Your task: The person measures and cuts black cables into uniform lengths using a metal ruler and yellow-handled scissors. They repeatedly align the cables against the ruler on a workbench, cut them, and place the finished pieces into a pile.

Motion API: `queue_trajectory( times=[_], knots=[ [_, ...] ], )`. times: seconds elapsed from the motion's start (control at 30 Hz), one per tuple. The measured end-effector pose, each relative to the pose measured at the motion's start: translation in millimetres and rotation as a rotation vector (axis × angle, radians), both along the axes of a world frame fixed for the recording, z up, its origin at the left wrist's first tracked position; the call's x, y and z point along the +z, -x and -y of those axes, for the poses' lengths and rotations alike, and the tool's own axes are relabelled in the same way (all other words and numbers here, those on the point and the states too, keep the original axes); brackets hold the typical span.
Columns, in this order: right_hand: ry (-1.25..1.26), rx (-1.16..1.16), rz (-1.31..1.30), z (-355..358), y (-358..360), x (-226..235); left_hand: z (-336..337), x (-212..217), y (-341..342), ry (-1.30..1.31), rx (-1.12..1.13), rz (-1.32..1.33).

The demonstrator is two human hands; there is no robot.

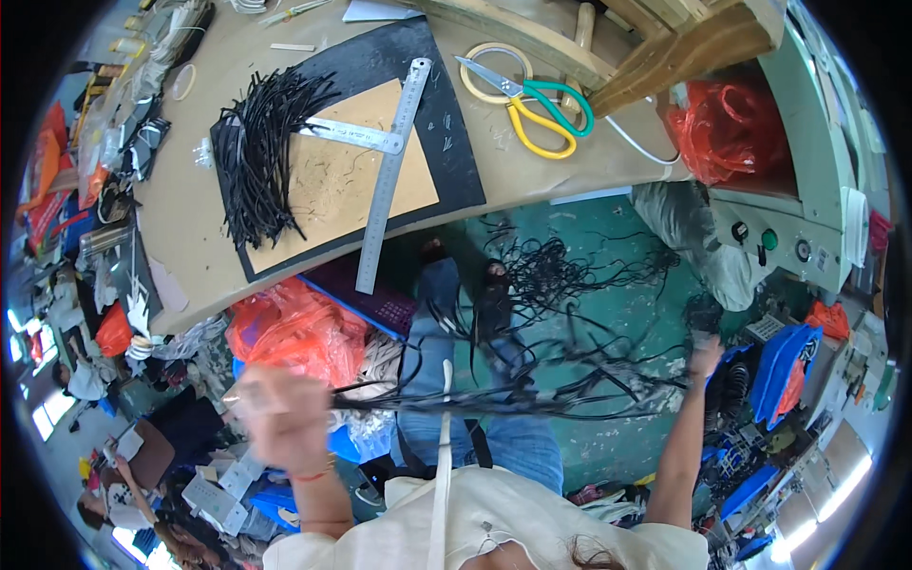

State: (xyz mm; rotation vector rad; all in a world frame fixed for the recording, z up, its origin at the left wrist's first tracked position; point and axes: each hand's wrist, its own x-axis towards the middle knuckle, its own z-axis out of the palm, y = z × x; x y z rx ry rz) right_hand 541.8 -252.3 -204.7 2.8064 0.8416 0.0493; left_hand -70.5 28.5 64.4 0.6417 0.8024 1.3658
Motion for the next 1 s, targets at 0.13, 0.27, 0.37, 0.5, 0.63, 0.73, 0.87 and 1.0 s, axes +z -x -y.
queue_trajectory(
  times=[0.13,0.27,0.37,0.5,0.63,0.73,0.87,1.0],
  knots=[
    [-0.544,0.427,-0.305,-142,170,128,20,-16,-66,0.055,-0.260,-0.051],
    [-0.637,0.520,-0.802,-166,306,187,38,-25,-103,0.030,-0.430,-0.124],
    [-0.419,0.311,-1.106,-152,324,155,47,-29,-114,-0.037,-0.525,-0.147],
    [-0.712,0.530,-1.207,-159,343,154,57,-37,-117,-0.005,-0.495,-0.150],
    [-0.634,0.832,-1.433,-159,369,134,58,-31,-115,0.002,-0.456,-0.197],
    [-0.456,0.778,-1.445,-150,363,114,48,-24,-102,-0.011,-0.341,-0.237],
    [-0.319,0.810,-1.324,-150,337,90,36,-14,-78,0.098,-0.110,-0.316],
    [-0.194,0.762,-1.248,-152,316,79,31,-11,-65,0.079,-0.024,-0.204]
  ],
)
